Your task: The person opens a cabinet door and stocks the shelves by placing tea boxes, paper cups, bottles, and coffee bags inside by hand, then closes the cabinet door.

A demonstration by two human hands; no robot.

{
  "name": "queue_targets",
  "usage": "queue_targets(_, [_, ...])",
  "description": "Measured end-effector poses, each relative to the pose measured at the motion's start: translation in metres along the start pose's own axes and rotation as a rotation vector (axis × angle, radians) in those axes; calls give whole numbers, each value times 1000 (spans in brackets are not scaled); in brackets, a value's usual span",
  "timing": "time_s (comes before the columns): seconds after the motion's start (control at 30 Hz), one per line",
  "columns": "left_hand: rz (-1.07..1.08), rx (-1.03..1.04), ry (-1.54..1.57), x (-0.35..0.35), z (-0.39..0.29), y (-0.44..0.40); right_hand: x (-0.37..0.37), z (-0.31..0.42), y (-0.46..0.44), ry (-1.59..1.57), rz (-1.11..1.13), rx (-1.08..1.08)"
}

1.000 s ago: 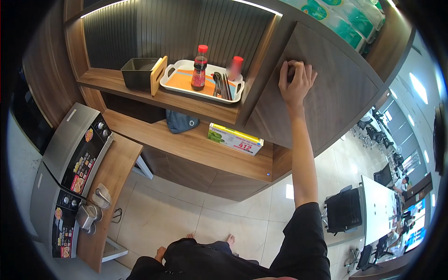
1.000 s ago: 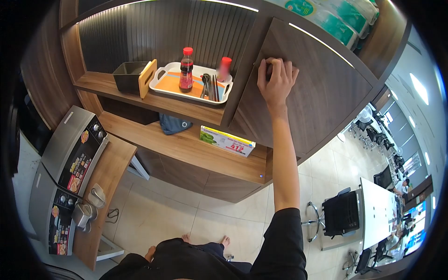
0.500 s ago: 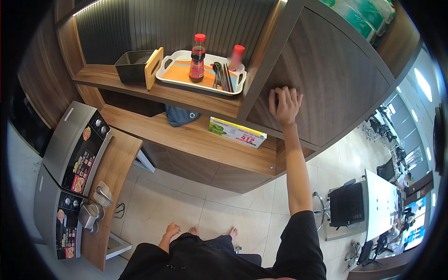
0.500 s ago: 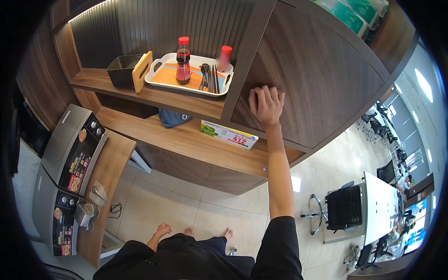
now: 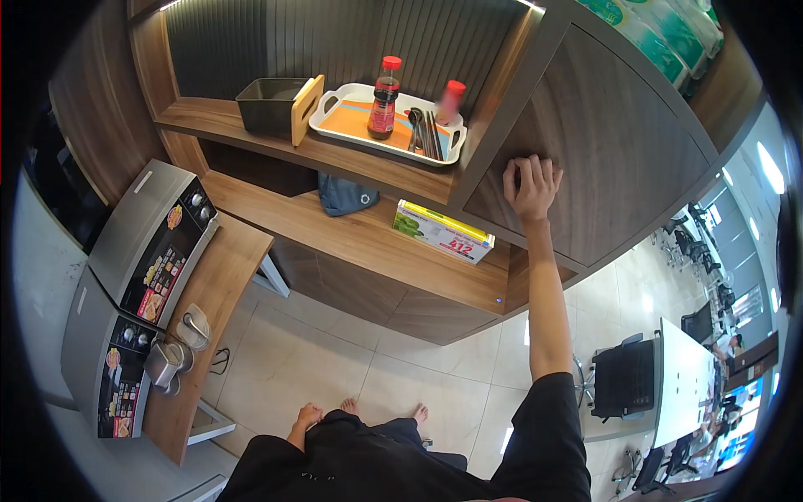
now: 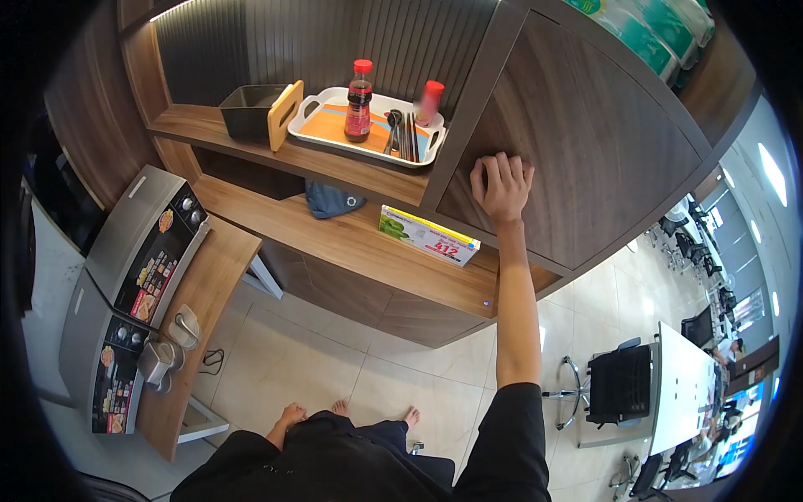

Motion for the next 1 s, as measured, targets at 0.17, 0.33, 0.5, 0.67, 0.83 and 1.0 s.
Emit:
queue_targets(0.17, [-93, 5, -84, -12, 53, 21, -3, 0, -5, -18, 27, 11])
queue_targets(0.33, [-141, -18, -34, -13, 89, 32, -12, -2, -28, -116, 107, 14])
queue_targets(0.5, [-139, 26, -136, -11, 99, 36, -23, -23, -110, -147, -63, 86])
queue_targets(0.67, [-157, 171, -66, -11, 85, 29, -20, -57, -174, -96, -275, 224])
queue_targets(0.83, [-133, 154, 62, -11, 86, 1, -9, -42, -167, 40, -295, 83])
queue_targets(1.0, [-32, 97, -114, -13, 53, -3, -1, -41, -155, -8, -251, -31])
Point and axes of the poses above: each hand's wrist, its own y-axis away from the middle knuckle, its own x-axis out of the palm, z = x × y, the point moved 6 cm from there along -y, towards the middle knuckle, and after that the axes turned 11 degrees about y, right-handed, at the moved point
